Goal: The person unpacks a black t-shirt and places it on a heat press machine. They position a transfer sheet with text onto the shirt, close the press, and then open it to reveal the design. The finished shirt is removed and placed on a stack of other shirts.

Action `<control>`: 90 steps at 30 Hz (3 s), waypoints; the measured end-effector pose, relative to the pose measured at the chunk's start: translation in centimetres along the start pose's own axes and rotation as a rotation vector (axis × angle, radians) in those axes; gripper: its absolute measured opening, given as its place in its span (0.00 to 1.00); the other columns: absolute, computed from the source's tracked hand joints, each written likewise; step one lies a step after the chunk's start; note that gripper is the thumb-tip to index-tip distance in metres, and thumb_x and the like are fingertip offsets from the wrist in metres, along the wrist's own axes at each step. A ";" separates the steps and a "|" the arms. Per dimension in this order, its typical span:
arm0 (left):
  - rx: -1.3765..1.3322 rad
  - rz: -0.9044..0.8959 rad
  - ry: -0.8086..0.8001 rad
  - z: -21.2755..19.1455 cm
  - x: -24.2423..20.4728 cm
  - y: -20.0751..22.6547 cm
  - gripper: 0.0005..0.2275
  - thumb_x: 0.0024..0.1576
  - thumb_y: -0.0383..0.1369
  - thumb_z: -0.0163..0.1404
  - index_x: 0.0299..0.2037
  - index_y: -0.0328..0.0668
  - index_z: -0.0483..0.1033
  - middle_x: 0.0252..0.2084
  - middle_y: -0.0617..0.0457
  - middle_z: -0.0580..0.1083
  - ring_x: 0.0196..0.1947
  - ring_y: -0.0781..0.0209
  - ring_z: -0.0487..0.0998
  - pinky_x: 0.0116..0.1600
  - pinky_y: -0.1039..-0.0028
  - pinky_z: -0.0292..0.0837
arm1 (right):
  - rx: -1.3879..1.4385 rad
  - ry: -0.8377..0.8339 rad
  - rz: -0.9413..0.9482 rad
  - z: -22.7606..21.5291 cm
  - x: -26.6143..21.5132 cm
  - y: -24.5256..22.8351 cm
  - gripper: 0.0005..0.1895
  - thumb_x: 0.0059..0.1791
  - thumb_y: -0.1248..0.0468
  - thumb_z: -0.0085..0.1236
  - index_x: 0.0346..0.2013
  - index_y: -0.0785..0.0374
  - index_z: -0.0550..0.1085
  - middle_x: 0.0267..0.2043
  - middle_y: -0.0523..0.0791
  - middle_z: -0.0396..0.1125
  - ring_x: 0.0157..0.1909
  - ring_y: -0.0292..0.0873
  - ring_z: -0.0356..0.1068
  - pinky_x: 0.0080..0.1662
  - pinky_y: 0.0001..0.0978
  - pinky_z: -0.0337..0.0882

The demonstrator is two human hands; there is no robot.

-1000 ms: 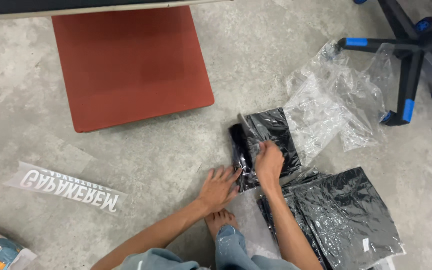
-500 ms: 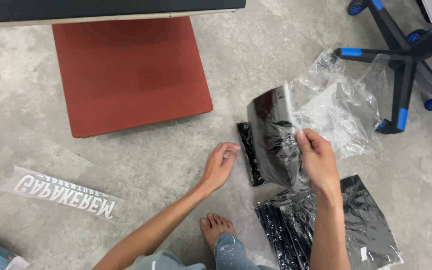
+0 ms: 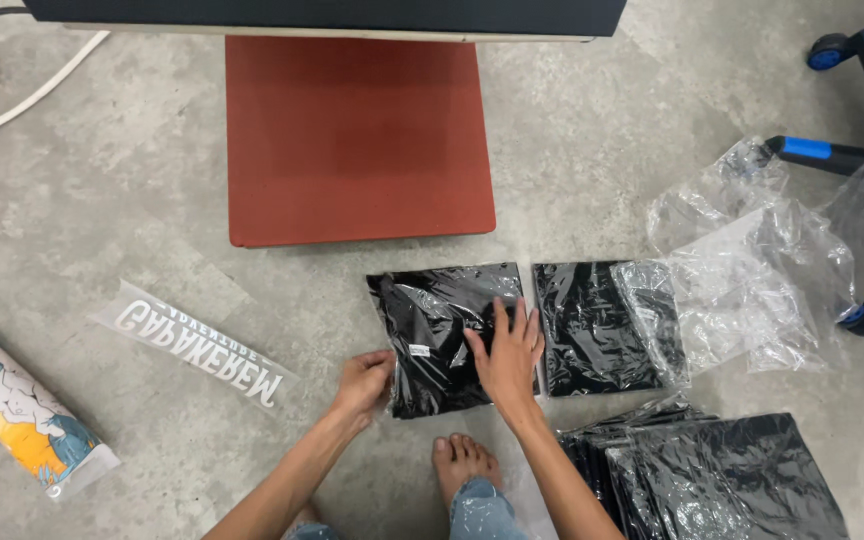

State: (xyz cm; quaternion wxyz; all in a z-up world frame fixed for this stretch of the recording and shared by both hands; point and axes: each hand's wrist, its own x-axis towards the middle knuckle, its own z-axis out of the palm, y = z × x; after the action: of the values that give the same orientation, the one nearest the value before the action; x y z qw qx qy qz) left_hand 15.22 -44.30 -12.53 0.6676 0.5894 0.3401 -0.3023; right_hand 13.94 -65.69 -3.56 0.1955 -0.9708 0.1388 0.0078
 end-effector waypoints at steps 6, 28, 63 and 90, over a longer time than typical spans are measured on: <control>0.101 0.124 0.097 -2.0 0.6 -0.9 0.09 0.56 0.33 0.61 0.40 0.32 0.87 0.27 0.42 0.79 0.24 0.59 0.75 0.24 0.75 0.71 | -0.098 -0.083 0.169 4.2 -1.5 3.0 0.39 0.56 0.42 0.48 0.79 0.51 0.52 0.81 0.62 0.36 0.82 0.68 0.32 0.72 0.74 0.37; 0.211 -0.044 -0.274 -5.4 -2.3 9.2 0.24 0.64 0.48 0.50 0.54 0.28 0.78 0.40 0.40 0.78 0.30 0.56 0.81 0.39 0.68 0.81 | -0.012 0.110 0.005 6.0 -1.9 5.2 0.35 0.57 0.40 0.45 0.77 0.48 0.58 0.82 0.56 0.40 0.82 0.60 0.36 0.77 0.56 0.36; -0.324 0.435 -0.070 -4.8 -0.7 4.7 0.09 0.68 0.39 0.50 0.41 0.45 0.77 0.38 0.53 0.80 0.35 0.66 0.74 0.38 0.82 0.59 | 0.000 0.086 0.060 4.8 -1.8 4.0 0.36 0.55 0.39 0.49 0.75 0.47 0.60 0.82 0.51 0.42 0.82 0.57 0.37 0.78 0.54 0.37; 0.228 0.359 -0.181 -5.8 -2.3 8.4 0.24 0.71 0.41 0.37 0.64 0.23 0.67 0.41 0.42 0.73 0.41 0.53 0.74 0.47 0.62 0.75 | 0.485 0.525 0.553 -3.4 5.3 14.3 0.08 0.54 0.64 0.59 0.36 0.66 0.82 0.27 0.51 0.71 0.32 0.43 0.65 0.37 0.37 0.61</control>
State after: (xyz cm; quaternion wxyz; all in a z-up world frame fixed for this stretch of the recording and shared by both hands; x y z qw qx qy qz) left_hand 20.11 -37.49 -6.24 0.6676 0.6824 0.1323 -0.2666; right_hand 15.00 -81.03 -6.12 0.3661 -0.7925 0.4355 -0.2197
